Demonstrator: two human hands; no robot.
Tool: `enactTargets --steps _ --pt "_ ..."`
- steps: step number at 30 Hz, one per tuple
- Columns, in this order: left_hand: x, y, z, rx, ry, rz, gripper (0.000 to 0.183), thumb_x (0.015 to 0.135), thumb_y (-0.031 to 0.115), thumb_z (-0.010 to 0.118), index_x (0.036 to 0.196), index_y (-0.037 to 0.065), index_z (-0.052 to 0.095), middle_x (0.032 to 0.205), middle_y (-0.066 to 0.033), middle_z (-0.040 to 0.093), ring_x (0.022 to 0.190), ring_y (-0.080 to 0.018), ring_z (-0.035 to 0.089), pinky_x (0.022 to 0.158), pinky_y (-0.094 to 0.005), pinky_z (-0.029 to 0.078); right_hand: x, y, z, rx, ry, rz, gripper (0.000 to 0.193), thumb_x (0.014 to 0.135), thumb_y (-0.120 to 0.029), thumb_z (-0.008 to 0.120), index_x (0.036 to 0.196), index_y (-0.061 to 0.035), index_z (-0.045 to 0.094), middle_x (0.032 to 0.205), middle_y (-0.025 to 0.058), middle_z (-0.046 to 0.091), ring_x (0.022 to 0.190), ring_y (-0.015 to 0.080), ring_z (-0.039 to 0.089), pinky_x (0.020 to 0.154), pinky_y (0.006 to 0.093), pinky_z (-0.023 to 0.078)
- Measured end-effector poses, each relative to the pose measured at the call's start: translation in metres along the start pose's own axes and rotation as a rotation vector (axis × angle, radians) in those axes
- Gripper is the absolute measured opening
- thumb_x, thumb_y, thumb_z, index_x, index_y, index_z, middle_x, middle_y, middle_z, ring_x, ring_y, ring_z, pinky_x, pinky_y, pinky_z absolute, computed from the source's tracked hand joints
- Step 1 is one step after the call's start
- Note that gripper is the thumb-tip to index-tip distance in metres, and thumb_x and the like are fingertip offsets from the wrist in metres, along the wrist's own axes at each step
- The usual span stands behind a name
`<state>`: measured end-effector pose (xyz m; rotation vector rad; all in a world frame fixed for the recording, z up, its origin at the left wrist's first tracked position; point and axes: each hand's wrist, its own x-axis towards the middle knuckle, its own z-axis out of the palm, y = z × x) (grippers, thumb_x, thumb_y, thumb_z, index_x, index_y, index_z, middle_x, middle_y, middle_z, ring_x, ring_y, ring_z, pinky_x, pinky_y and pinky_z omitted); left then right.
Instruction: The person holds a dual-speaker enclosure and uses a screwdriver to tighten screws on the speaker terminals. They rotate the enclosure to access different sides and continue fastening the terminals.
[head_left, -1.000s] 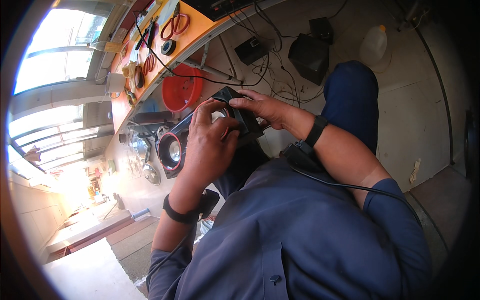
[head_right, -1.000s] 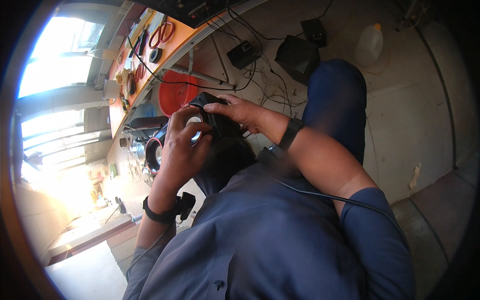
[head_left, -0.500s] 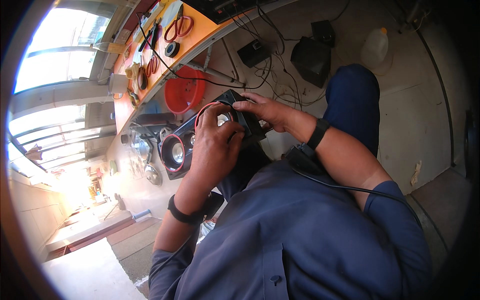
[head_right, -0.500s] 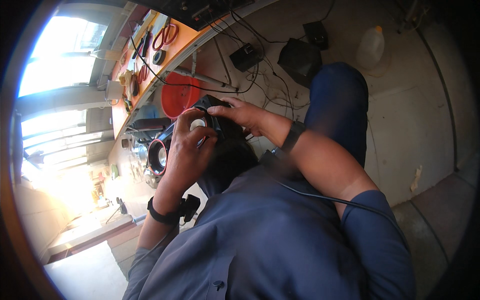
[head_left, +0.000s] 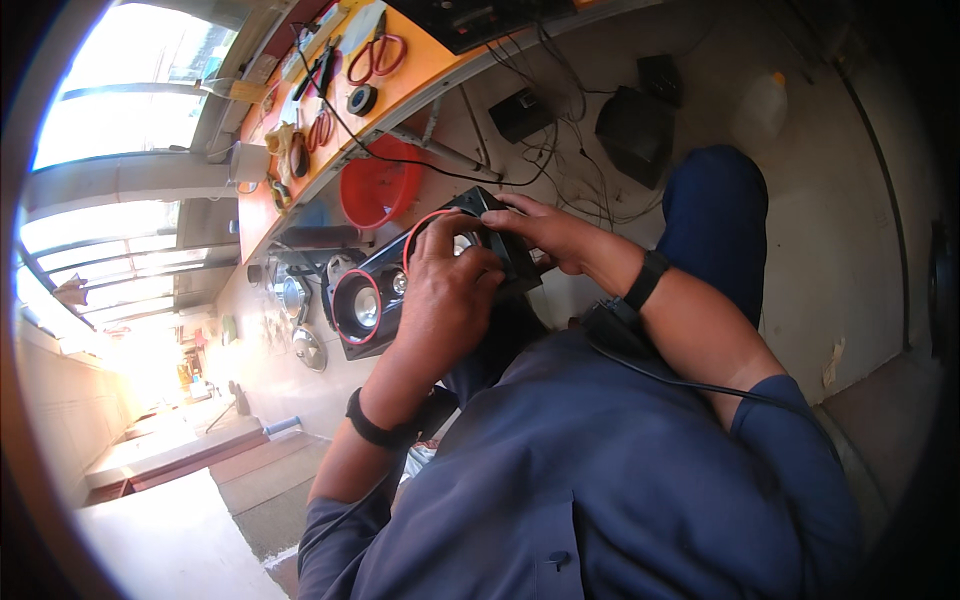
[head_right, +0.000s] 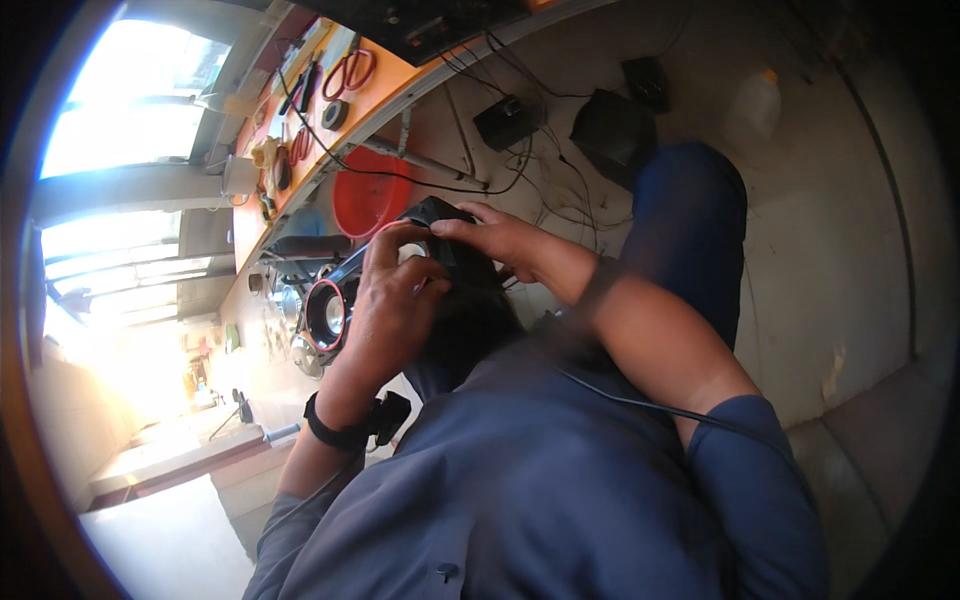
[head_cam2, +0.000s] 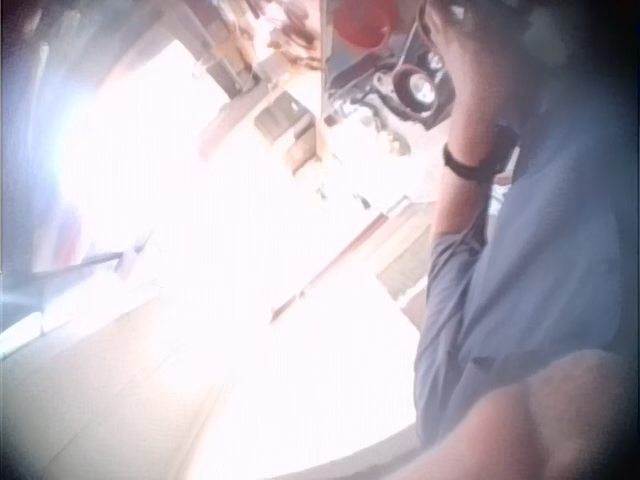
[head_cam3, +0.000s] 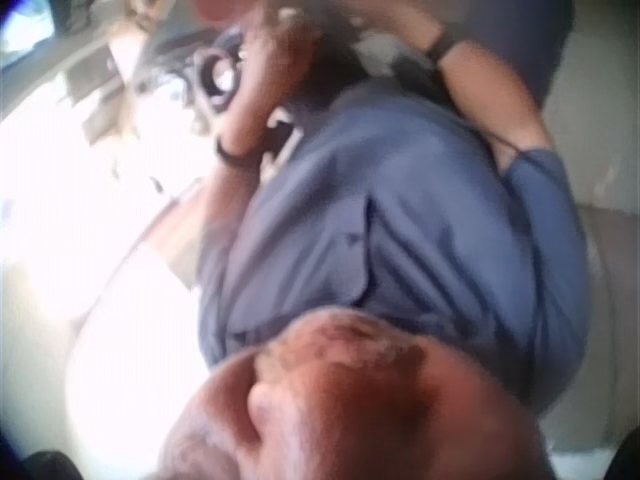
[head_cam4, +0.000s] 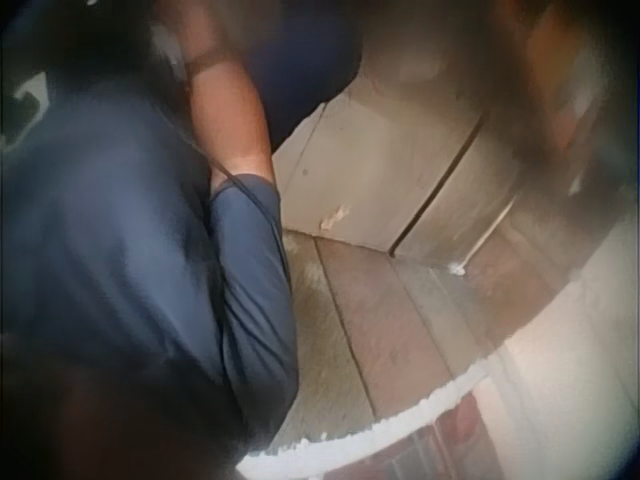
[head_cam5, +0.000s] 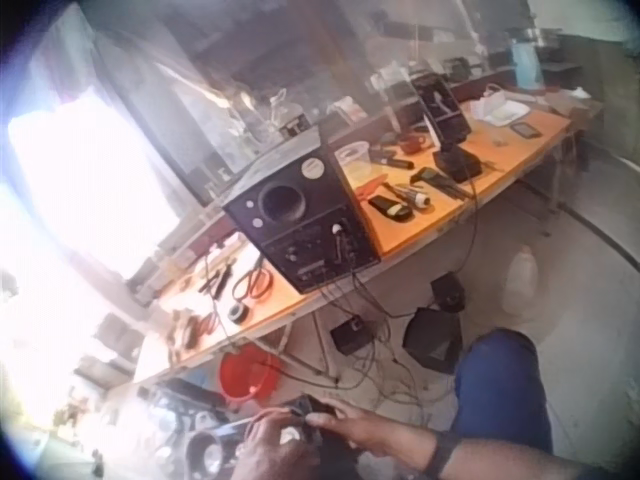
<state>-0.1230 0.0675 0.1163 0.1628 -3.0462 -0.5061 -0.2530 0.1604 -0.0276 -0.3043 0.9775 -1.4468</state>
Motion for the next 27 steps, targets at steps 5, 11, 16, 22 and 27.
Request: enactTargets --steps 5,11,16,22,27 --pt "0.000 -0.002 -0.003 0.017 -0.053 0.012 0.015 0.081 0.003 0.072 0.095 0.005 0.071 0.134 -0.0196 0.054 0.131 -0.0440 0.049 0.107 -0.0517 0.042 0.002 0.001 -0.001 0.014 -0.022 0.008 0.093 0.083 -0.066 0.074 0.155 -0.0197 0.038 0.141 0.0126 0.056 0.126 0.0302 0.057 0.093 0.0538 0.050" --pt "0.001 -0.003 -0.006 0.063 0.015 0.020 0.015 0.080 0.007 0.077 0.093 0.005 0.070 0.130 -0.0185 0.055 0.136 -0.0437 0.046 0.111 -0.0524 0.041 0.000 0.000 -0.004 0.014 -0.026 0.021 0.093 0.083 -0.064 0.075 0.155 -0.0193 0.036 0.140 0.0135 0.056 0.126 0.0303 0.057 0.092 0.0517 0.051" --pt "0.002 -0.005 -0.001 0.063 -0.038 0.020 0.011 0.080 0.008 0.076 0.088 0.004 0.070 0.129 -0.0177 0.056 0.132 -0.0426 0.049 0.109 -0.0515 0.042 0.003 0.001 -0.003 0.030 -0.020 0.037 0.086 0.086 -0.062 0.073 0.153 -0.0208 0.039 0.139 0.0114 0.057 0.126 0.0292 0.058 0.092 0.0513 0.052" --pt "0.000 -0.004 0.004 0.107 -0.063 0.050 0.023 0.081 0.010 0.070 0.100 -0.003 0.066 0.131 -0.0191 0.055 0.125 -0.0390 0.052 0.102 -0.0471 0.044 -0.002 -0.002 -0.003 0.015 -0.026 0.018 0.073 0.091 -0.059 0.069 0.150 -0.0239 0.044 0.136 0.0075 0.058 0.125 0.0277 0.058 0.090 0.0484 0.052" --pt "-0.001 -0.005 0.006 0.064 -0.063 0.061 0.011 0.086 0.008 0.065 0.093 -0.001 0.063 0.130 -0.0243 0.054 0.132 -0.0453 0.048 0.108 -0.0512 0.042 -0.004 0.000 -0.002 0.033 -0.035 -0.014 0.075 0.091 -0.058 0.069 0.151 -0.0214 0.043 0.135 0.0075 0.060 0.124 0.0257 0.059 0.089 0.0474 0.052"
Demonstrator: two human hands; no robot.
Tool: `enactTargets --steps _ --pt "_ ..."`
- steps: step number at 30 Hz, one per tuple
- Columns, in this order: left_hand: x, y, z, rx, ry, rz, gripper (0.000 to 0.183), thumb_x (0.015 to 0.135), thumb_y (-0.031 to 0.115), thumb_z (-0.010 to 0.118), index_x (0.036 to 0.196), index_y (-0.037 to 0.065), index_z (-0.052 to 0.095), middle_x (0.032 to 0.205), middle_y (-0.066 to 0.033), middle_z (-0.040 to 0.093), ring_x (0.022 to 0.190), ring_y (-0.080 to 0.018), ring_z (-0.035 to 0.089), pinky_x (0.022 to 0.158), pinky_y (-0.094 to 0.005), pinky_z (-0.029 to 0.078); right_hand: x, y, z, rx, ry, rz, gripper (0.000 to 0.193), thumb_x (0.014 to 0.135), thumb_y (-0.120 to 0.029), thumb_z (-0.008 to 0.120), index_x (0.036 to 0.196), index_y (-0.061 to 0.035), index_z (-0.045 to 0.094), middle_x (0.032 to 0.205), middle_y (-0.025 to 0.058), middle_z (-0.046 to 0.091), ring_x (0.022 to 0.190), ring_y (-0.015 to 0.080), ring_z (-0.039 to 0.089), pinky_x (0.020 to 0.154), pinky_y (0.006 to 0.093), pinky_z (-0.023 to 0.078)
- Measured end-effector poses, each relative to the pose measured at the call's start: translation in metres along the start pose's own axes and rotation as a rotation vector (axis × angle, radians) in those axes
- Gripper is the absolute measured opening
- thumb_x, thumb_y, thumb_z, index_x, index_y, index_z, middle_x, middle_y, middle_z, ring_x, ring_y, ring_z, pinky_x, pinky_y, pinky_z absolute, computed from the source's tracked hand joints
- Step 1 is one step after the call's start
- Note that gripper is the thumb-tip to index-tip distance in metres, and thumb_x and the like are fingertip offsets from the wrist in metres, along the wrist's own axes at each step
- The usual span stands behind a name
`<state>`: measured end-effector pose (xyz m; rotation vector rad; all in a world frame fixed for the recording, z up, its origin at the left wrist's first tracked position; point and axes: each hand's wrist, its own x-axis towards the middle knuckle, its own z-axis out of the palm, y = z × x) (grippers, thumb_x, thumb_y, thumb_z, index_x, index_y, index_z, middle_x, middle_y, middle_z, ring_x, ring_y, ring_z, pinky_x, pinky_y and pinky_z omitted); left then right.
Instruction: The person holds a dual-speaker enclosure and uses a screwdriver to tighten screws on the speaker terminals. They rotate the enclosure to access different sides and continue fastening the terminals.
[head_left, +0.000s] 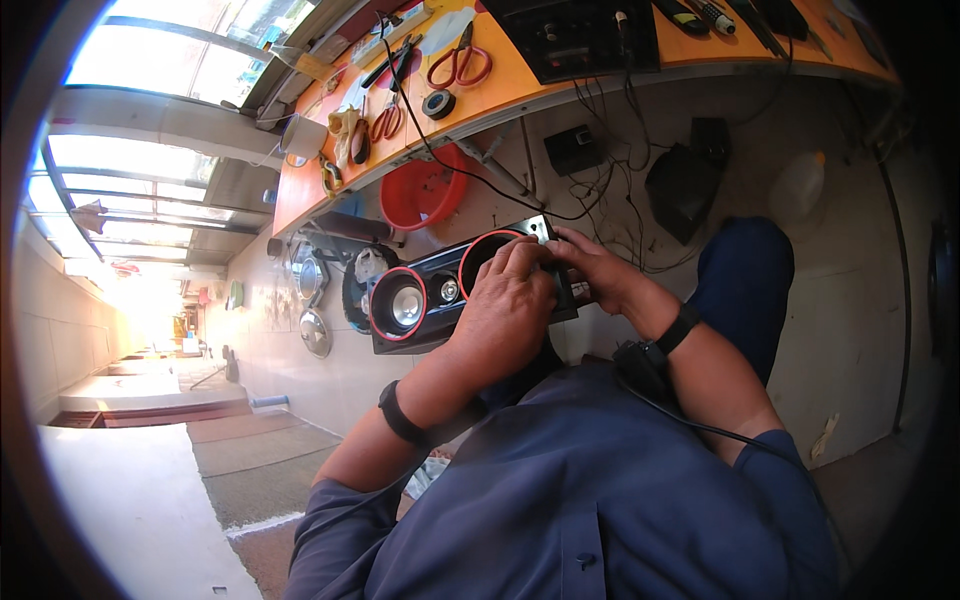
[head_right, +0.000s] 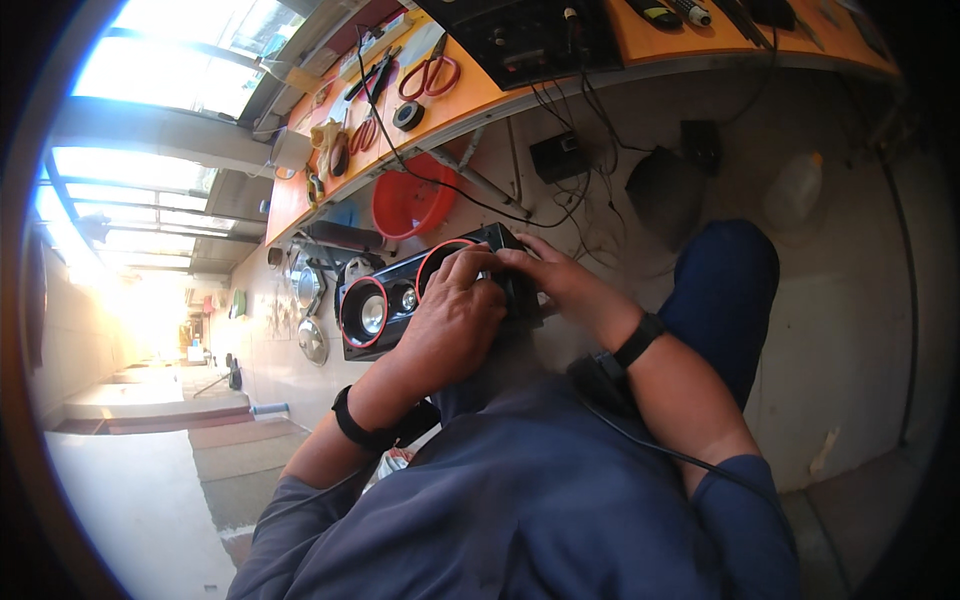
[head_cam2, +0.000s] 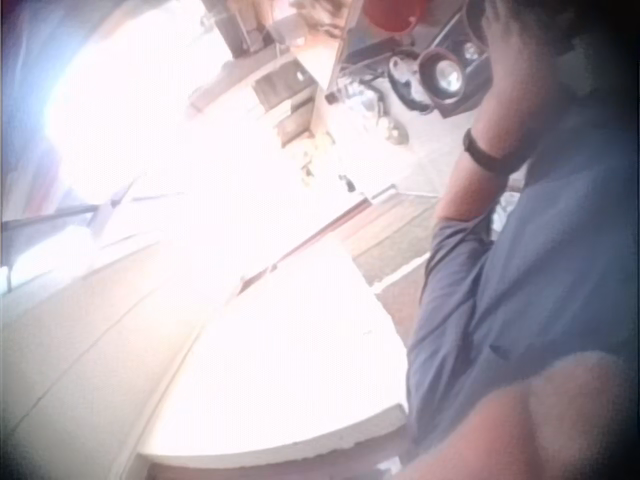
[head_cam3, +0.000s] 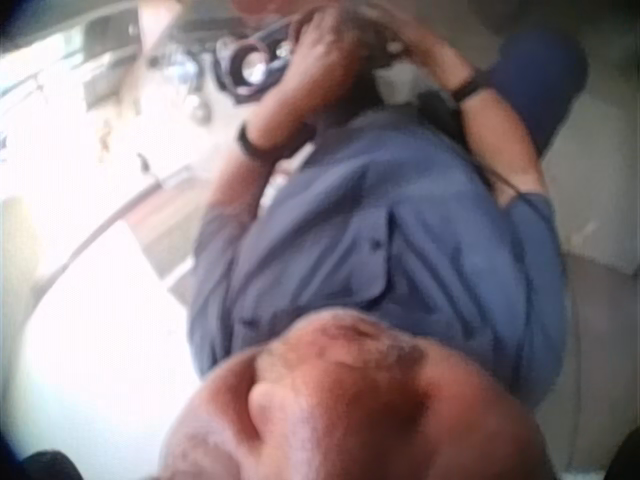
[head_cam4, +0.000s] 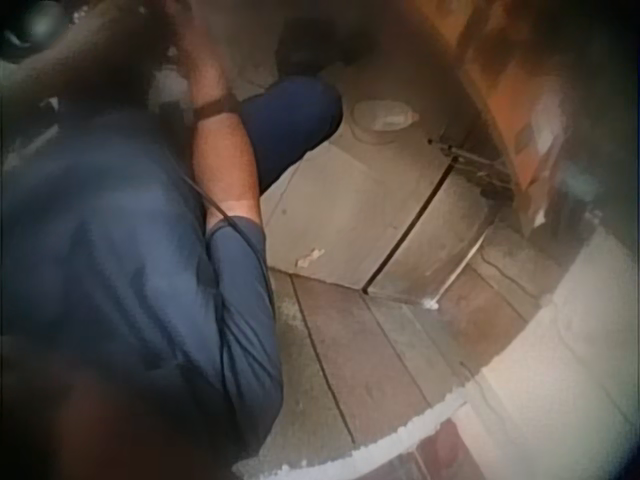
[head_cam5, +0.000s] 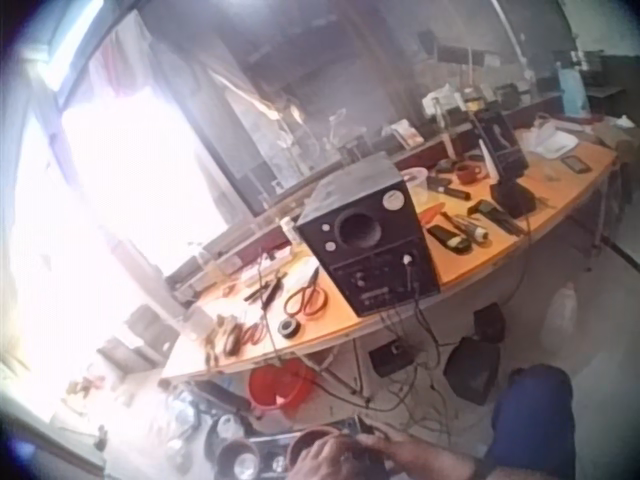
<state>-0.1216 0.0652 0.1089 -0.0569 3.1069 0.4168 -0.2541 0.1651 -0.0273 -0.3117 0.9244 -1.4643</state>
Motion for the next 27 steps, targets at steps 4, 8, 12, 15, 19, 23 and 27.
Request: enactTargets --steps 4,8,12,15,19,23,27 --pt "0.000 0.000 0.001 0.012 0.000 0.015 0.011 0.086 0.007 0.064 0.093 -0.002 0.063 0.130 -0.0246 0.054 0.132 -0.0451 0.048 0.110 -0.0511 0.041 0.006 0.006 -0.003 0.020 0.010 0.008 0.083 0.091 -0.058 0.069 0.156 -0.0179 0.037 0.138 0.0092 0.058 0.128 0.0258 0.057 0.092 0.0504 0.050" --pt "0.000 0.000 -0.001 0.006 -0.031 0.019 0.010 0.085 0.006 0.063 0.092 -0.002 0.062 0.130 -0.0238 0.054 0.132 -0.0444 0.048 0.110 -0.0507 0.041 0.010 0.013 -0.008 0.015 0.003 0.009 0.083 0.092 -0.058 0.068 0.157 -0.0188 0.035 0.140 0.0083 0.056 0.125 0.0238 0.057 0.091 0.0497 0.049" --pt "0.003 0.004 -0.005 -0.009 -0.049 0.031 0.010 0.085 0.006 0.064 0.093 -0.001 0.063 0.132 -0.0225 0.054 0.132 -0.0433 0.048 0.110 -0.0505 0.041 0.009 0.011 -0.007 0.023 -0.022 -0.006 0.077 0.093 -0.058 0.067 0.155 -0.0236 0.038 0.138 0.0042 0.055 0.113 0.0204 0.062 0.084 0.0424 0.053" --pt "0.004 0.005 -0.017 -0.035 -0.018 0.041 0.011 0.086 0.005 0.065 0.096 0.001 0.065 0.133 -0.0218 0.053 0.133 -0.0428 0.047 0.110 -0.0498 0.041 0.004 0.005 -0.003 0.019 -0.021 0.000 0.078 0.092 -0.056 0.069 0.155 -0.0210 0.039 0.141 0.0082 0.056 0.125 0.0241 0.057 0.093 0.0510 0.049" --pt "0.001 -0.034 -0.068 -0.034 0.160 0.024 0.013 0.090 0.007 0.067 0.102 0.003 0.065 0.124 -0.0187 0.060 0.127 -0.0381 0.056 0.105 -0.0448 0.046 -0.002 -0.001 0.003 0.029 0.068 0.028 0.077 0.092 -0.053 0.071 0.154 -0.0192 0.042 0.141 0.0109 0.056 0.129 0.0262 0.054 0.098 0.0530 0.047" --pt "0.011 -0.141 -0.132 0.108 0.223 -0.330 0.024 0.091 0.015 0.070 0.110 0.001 0.067 0.112 -0.0184 0.068 0.114 -0.0342 0.066 0.097 -0.0412 0.051 -0.001 -0.005 0.005 0.004 0.117 0.055 0.083 0.089 -0.052 0.073 0.156 -0.0163 0.040 0.144 0.0154 0.054 0.132 0.0301 0.051 0.101 0.0496 0.047" --pt "0.028 -0.242 -0.137 0.099 0.143 -0.644 0.038 0.092 0.026 0.072 0.117 -0.003 0.066 0.116 -0.0217 0.071 0.110 -0.0361 0.068 0.094 -0.0425 0.053 -0.001 -0.006 0.003 -0.028 0.119 0.058 0.088 0.088 -0.050 0.074 0.159 -0.0171 0.035 0.144 0.0176 0.053 0.133 0.0320 0.050 0.099 0.0521 0.048"
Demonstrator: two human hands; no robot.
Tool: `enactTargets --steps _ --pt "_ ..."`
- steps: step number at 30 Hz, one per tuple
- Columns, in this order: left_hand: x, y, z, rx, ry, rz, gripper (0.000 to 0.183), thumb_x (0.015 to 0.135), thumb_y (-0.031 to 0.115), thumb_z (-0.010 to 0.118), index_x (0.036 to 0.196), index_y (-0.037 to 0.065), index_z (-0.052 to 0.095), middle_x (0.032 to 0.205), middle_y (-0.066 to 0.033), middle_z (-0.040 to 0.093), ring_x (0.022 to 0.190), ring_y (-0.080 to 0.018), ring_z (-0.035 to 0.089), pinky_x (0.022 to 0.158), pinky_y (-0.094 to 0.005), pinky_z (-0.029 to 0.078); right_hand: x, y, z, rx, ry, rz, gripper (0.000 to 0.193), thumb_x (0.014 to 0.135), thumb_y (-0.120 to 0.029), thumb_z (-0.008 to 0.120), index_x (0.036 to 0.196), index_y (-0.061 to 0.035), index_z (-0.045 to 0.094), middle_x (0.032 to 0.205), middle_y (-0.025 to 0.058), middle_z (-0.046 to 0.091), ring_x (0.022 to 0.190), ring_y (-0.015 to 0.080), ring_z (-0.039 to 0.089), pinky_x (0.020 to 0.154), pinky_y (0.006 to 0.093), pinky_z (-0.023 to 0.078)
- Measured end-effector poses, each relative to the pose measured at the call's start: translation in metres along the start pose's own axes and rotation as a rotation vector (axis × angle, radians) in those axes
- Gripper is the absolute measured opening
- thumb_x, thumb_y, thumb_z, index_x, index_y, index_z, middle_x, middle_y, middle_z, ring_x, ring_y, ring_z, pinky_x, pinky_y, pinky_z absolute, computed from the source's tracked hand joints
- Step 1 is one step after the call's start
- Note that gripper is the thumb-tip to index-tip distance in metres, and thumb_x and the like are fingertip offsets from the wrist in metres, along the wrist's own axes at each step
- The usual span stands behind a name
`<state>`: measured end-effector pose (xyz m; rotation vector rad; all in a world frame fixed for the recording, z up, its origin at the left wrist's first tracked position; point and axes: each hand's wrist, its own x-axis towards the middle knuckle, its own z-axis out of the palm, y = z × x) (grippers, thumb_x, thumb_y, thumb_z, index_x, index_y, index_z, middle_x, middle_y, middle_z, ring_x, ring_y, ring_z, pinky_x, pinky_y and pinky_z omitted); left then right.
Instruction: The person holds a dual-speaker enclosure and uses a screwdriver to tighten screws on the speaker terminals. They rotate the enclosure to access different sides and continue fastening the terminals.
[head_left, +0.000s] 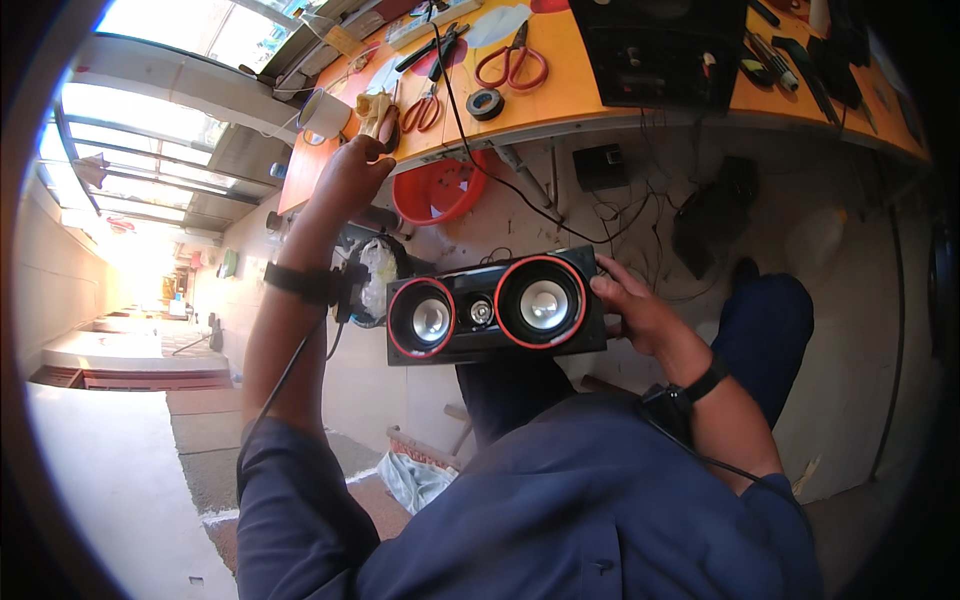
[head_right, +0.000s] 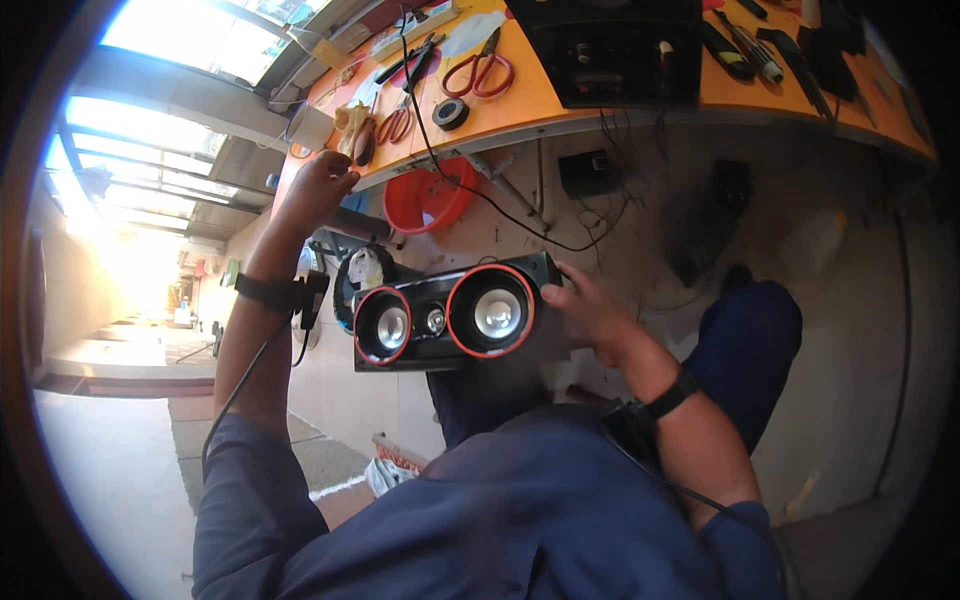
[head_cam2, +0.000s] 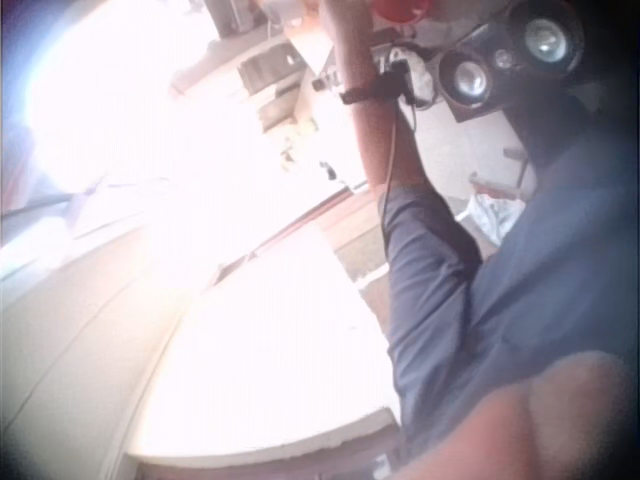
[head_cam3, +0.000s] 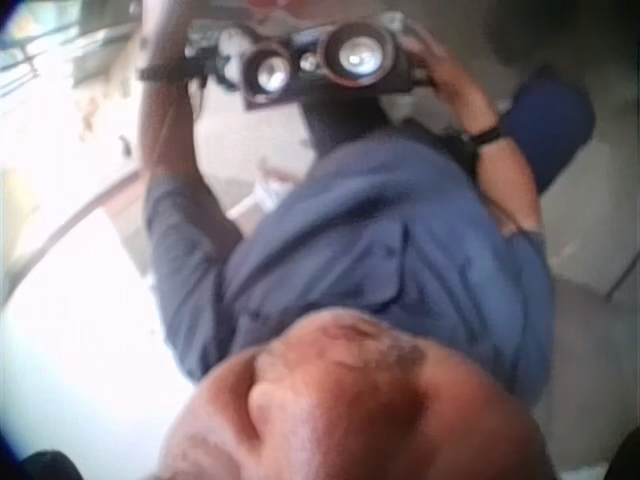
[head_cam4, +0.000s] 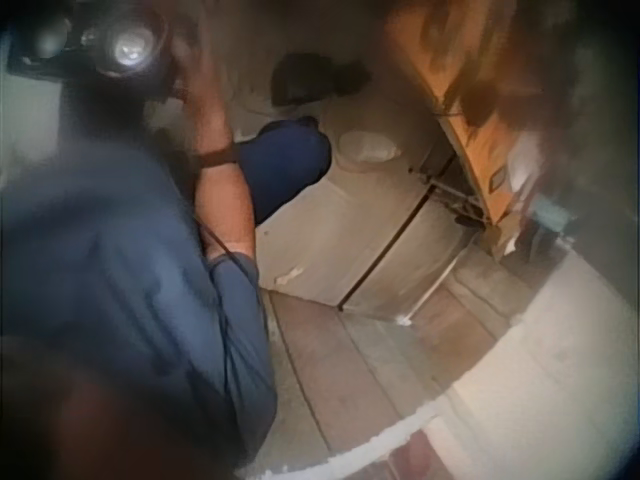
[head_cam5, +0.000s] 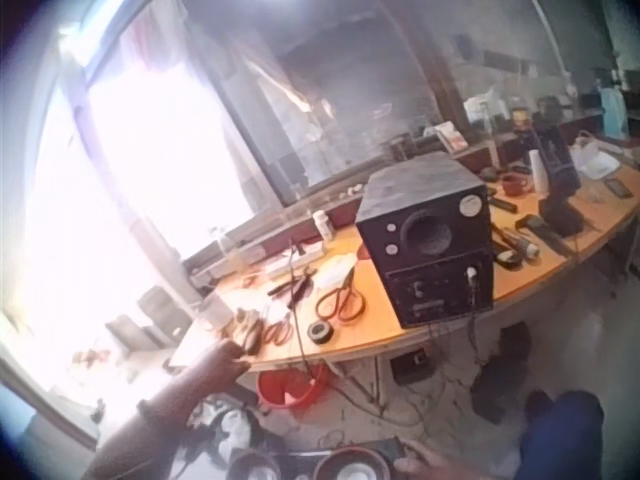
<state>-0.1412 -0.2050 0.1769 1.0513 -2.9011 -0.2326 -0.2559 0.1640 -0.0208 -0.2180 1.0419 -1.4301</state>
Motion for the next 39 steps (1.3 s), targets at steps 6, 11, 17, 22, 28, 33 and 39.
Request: enactTargets --steps 6,11,17,22,28,33,39 --pt "0.055 -0.044 0.038 0.148 0.031 -0.169 0.059 0.092 0.040 0.071 0.126 -0.006 0.055 0.118 -0.0328 0.067 0.114 -0.0435 0.066 0.096 -0.0486 0.051 0.007 0.003 -0.008 -0.004 -0.023 0.034 0.092 0.089 -0.049 0.074 0.162 -0.0189 0.027 0.149 0.0126 0.048 0.134 0.0304 0.049 0.097 0.0542 0.048" --pt "0.074 -0.052 0.058 0.206 0.056 -0.148 0.063 0.096 0.043 0.064 0.142 0.004 0.048 0.119 -0.0300 0.065 0.114 -0.0438 0.065 0.096 -0.0494 0.050 0.017 0.007 -0.013 0.013 -0.039 0.046 0.094 0.090 -0.049 0.074 0.163 -0.0181 0.025 0.139 0.0113 0.052 0.127 0.0262 0.053 0.093 0.0433 0.052" --pt "0.079 -0.063 0.066 0.223 0.106 -0.140 0.054 0.098 0.040 0.058 0.145 0.015 0.052 0.118 -0.0270 0.063 0.111 -0.0435 0.065 0.094 -0.0505 0.051 0.023 0.009 -0.015 0.024 -0.082 0.014 0.090 0.092 -0.045 0.072 0.163 -0.0146 0.026 0.133 0.0097 0.055 0.122 0.0218 0.054 0.090 0.0392 0.052" --pt "0.086 -0.074 0.042 0.091 0.371 -0.251 0.045 0.097 0.041 0.058 0.113 -0.001 0.062 0.108 -0.0284 0.070 0.103 -0.0446 0.068 0.091 -0.0525 0.052 0.026 0.010 -0.015 0.006 -0.081 0.053 0.090 0.091 -0.047 0.072 0.163 -0.0153 0.026 0.133 0.0073 0.056 0.120 0.0201 0.055 0.088 0.0378 0.050" --pt "0.068 -0.076 -0.003 0.060 0.558 -0.178 0.047 0.098 0.042 0.058 0.121 0.002 0.065 0.107 -0.0265 0.072 0.102 -0.0436 0.069 0.090 -0.0489 0.053 0.023 0.015 -0.007 0.021 -0.023 -0.016 0.081 0.090 -0.053 0.068 0.155 -0.0128 0.039 0.118 0.0014 0.061 0.095 0.0088 0.060 0.074 0.0209 0.049" --pt "0.029 -0.070 -0.051 -0.132 0.652 -0.115 0.044 0.100 0.043 0.058 0.117 0.004 0.069 0.101 -0.0218 0.073 0.095 -0.0382 0.071 0.086 -0.0461 0.053 0.017 0.010 -0.004 -0.023 -0.048 -0.003 0.080 0.092 -0.054 0.066 0.157 -0.0172 0.038 0.126 0.0018 0.060 0.106 0.0121 0.059 0.083 0.0307 0.052" --pt "-0.062 0.007 -0.122 -0.153 0.577 0.152 0.049 0.101 0.043 0.043 0.118 0.008 0.073 0.114 -0.0111 0.074 0.105 -0.0238 0.067 0.091 -0.0389 0.050 0.009 0.008 0.001 -0.017 -0.024 -0.026 0.082 0.091 -0.055 0.067 0.158 -0.0195 0.036 0.131 0.0057 0.061 0.115 0.0188 0.060 0.091 0.0448 0.051"
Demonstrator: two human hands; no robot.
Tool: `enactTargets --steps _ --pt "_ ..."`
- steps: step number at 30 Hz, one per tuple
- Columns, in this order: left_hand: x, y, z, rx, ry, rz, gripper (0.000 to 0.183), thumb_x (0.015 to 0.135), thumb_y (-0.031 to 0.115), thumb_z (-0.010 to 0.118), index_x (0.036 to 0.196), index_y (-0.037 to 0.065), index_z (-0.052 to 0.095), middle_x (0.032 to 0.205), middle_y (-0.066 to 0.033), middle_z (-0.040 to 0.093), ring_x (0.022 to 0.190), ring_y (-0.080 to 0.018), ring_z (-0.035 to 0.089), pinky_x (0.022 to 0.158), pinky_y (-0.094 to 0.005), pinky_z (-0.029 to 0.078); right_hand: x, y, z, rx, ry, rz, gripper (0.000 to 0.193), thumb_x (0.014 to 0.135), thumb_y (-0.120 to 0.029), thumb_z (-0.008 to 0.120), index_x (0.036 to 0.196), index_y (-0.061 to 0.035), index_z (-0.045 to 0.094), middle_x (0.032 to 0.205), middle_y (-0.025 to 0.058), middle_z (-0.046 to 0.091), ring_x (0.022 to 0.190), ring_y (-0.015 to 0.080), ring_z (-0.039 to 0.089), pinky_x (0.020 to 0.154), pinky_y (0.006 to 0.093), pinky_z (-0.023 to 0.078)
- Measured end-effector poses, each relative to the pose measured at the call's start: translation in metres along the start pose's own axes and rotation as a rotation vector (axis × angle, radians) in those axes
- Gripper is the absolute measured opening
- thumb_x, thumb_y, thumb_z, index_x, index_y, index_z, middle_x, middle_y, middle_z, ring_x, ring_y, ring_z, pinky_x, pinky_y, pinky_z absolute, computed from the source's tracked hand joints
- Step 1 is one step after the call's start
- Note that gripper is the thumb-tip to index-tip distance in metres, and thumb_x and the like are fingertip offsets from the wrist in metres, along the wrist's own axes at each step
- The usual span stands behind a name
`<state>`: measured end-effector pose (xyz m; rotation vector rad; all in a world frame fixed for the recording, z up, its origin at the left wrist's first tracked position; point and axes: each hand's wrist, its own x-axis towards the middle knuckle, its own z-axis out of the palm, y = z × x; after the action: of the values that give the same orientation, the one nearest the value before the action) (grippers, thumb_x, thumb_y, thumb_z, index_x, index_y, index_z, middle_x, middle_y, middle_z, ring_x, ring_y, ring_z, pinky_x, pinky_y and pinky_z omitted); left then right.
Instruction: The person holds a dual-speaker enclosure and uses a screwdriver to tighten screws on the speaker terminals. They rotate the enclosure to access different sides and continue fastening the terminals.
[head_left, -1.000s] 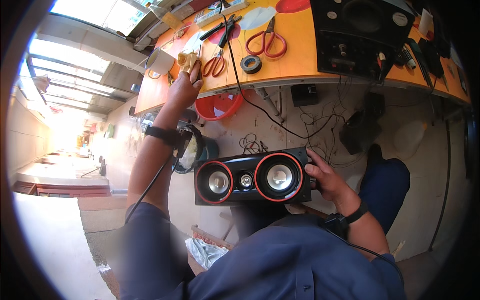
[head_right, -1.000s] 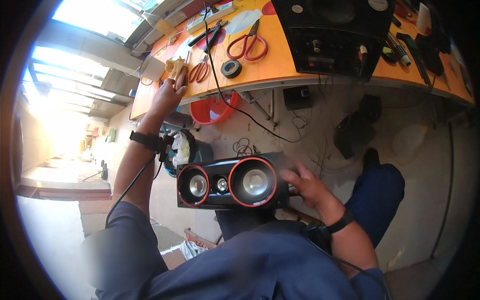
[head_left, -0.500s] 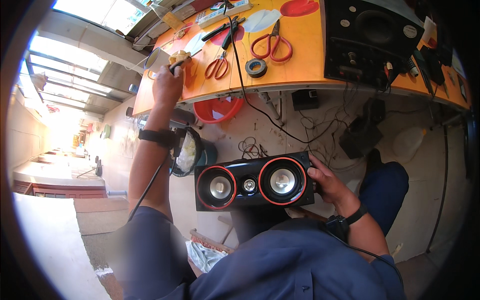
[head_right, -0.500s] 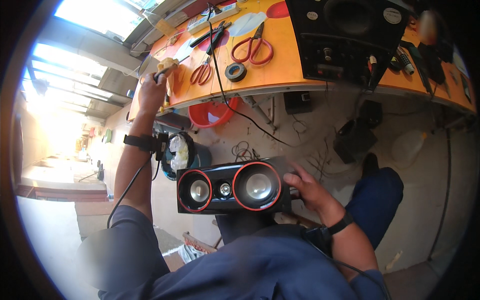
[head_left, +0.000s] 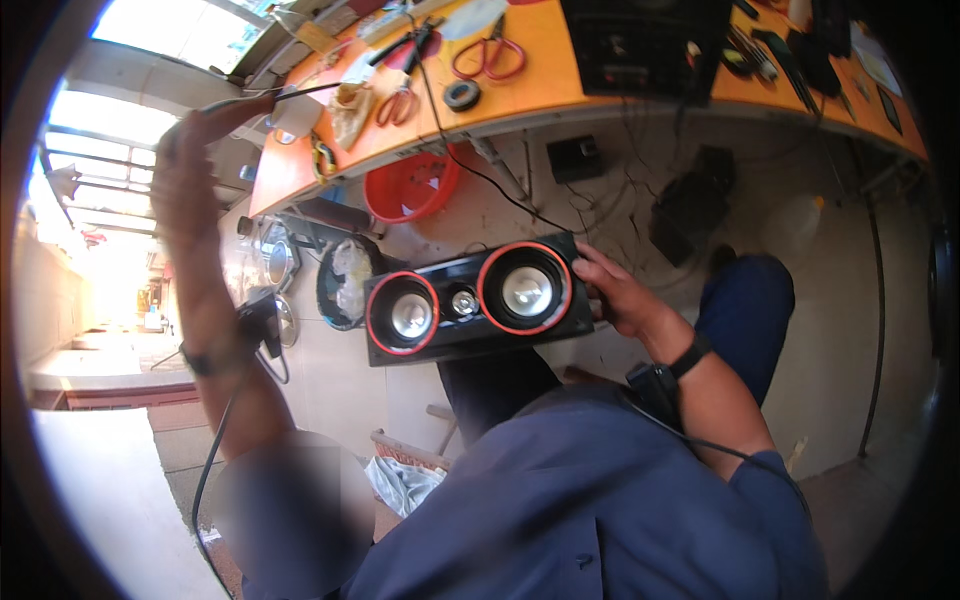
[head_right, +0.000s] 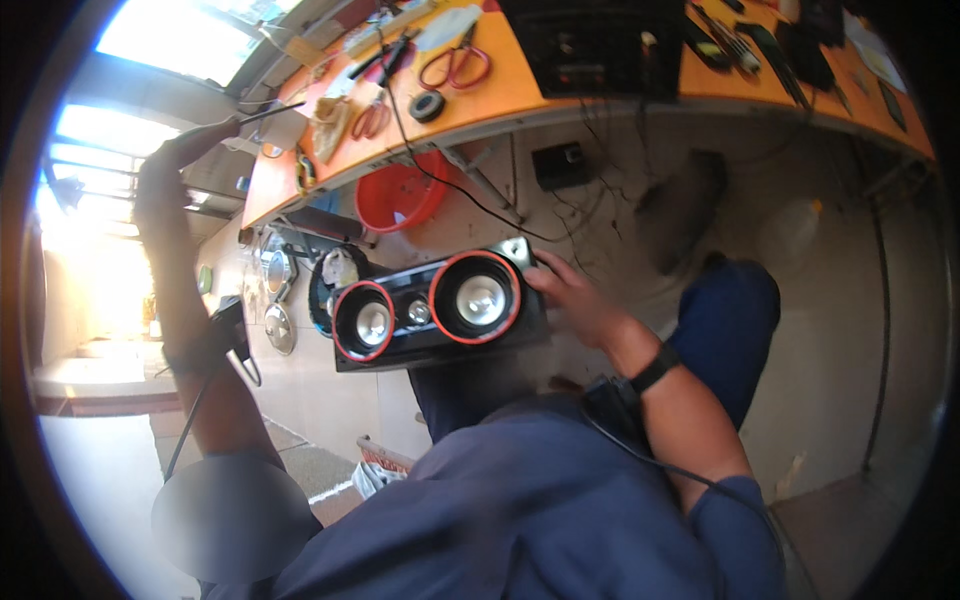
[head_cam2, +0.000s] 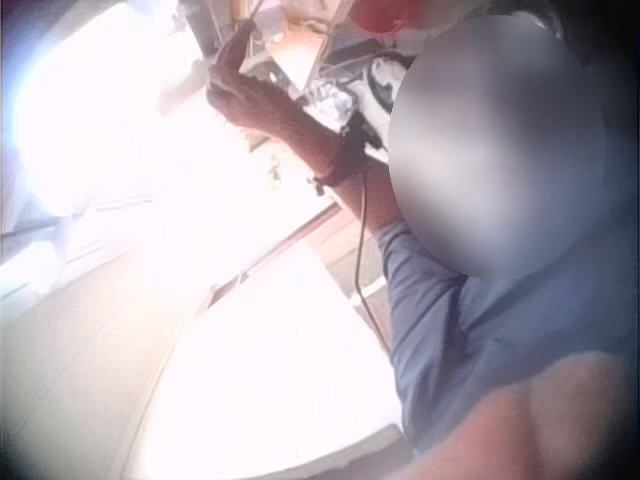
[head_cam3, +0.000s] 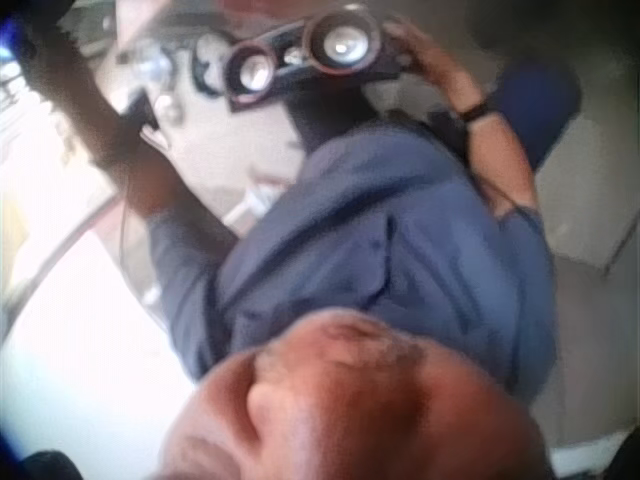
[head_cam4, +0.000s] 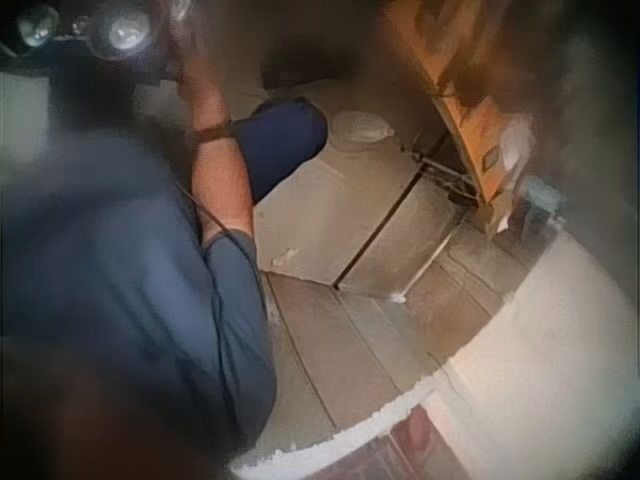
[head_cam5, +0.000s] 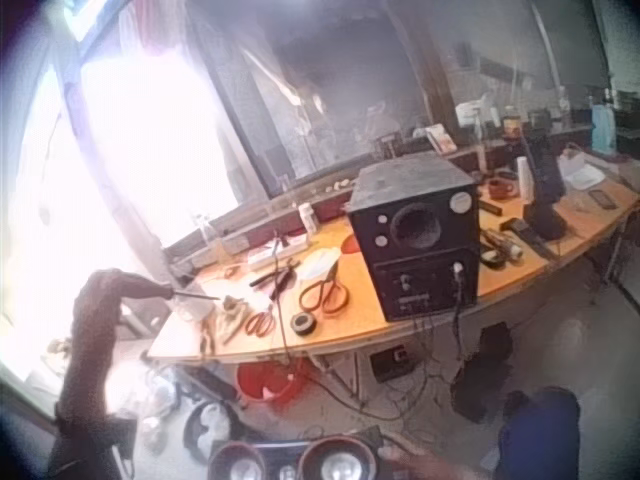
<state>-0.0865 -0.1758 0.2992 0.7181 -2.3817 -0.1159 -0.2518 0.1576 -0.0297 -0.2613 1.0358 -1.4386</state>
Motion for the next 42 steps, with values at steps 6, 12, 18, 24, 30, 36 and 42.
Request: enactTargets --steps 6,12,18,24,30,36,42 --pt "-0.045 0.107 -0.005 -0.229 -0.221 0.140 0.054 0.112 0.039 0.025 0.111 0.008 0.070 0.110 -0.0077 0.078 0.097 -0.0147 0.073 0.080 -0.0283 0.053 -0.007 -0.004 0.000 -0.011 -0.062 -0.049 0.089 0.088 -0.061 0.069 0.158 -0.0160 0.035 0.126 0.0075 0.063 0.108 0.0172 0.066 0.086 0.0397 0.054" --pt "-0.078 0.143 0.043 -0.536 -0.314 -0.018 0.035 0.109 0.033 0.052 0.121 0.001 0.063 0.097 -0.0101 0.075 0.082 -0.0166 0.073 0.074 -0.0280 0.060 -0.007 -0.004 -0.002 -0.007 -0.042 -0.024 0.103 0.083 -0.062 0.075 0.160 -0.0123 0.029 0.135 0.0127 0.058 0.116 0.0225 0.064 0.085 0.0433 0.056" --pt "-0.100 0.169 0.071 -0.535 -0.279 0.007 0.029 0.104 0.027 0.065 0.111 -0.001 0.065 0.085 -0.0057 0.074 0.076 -0.0101 0.067 0.069 -0.0257 0.055 -0.008 -0.005 -0.002 -0.007 -0.033 -0.007 0.108 0.080 -0.065 0.078 0.161 -0.0136 0.027 0.147 0.0159 0.050 0.131 0.0291 0.054 0.092 0.0521 0.051" --pt "-0.099 0.172 0.072 -0.474 -0.335 0.001 0.031 0.105 0.028 0.063 0.117 0.000 0.064 0.092 -0.0085 0.073 0.080 -0.0147 0.070 0.072 -0.0285 0.057 -0.009 -0.005 -0.001 0.009 -0.027 0.001 0.109 0.078 -0.067 0.079 0.160 -0.0153 0.029 0.149 0.0161 0.048 0.133 0.0321 0.053 0.096 0.0553 0.049" --pt "-0.101 0.170 0.077 -0.434 -0.367 -0.006 0.035 0.106 0.033 0.061 0.121 0.001 0.063 0.096 -0.0100 0.072 0.083 -0.0173 0.071 0.072 -0.0287 0.059 -0.007 -0.004 -0.003 0.014 -0.037 -0.002 0.110 0.077 -0.067 0.079 0.160 -0.0165 0.029 0.151 0.0174 0.047 0.133 0.0334 0.052 0.098 0.0574 0.047" --pt "-0.100 0.177 0.078 -0.470 -0.379 -0.016 0.030 0.107 0.031 0.059 0.112 0.001 0.061 0.087 -0.0070 0.077 0.079 -0.0108 0.070 0.072 -0.0254 0.056 -0.005 -0.001 -0.004 0.014 -0.019 -0.003 0.110 0.077 -0.068 0.079 0.160 -0.0160 0.030 0.150 0.0175 0.047 0.133 0.0332 0.052 0.098 0.0574 0.047" --pt "-0.100 0.179 0.082 -0.503 -0.387 0.024 0.027 0.109 0.028 0.056 0.108 0.001 0.060 0.085 -0.0059 0.079 0.078 -0.0077 0.070 0.075 -0.0232 0.055 -0.006 -0.004 -0.003 0.012 -0.040 -0.004 0.108 0.077 -0.068 0.079 0.158 -0.0162 0.032 0.149 0.0166 0.048 0.132 0.0331 0.052 0.098 0.0579 0.047"
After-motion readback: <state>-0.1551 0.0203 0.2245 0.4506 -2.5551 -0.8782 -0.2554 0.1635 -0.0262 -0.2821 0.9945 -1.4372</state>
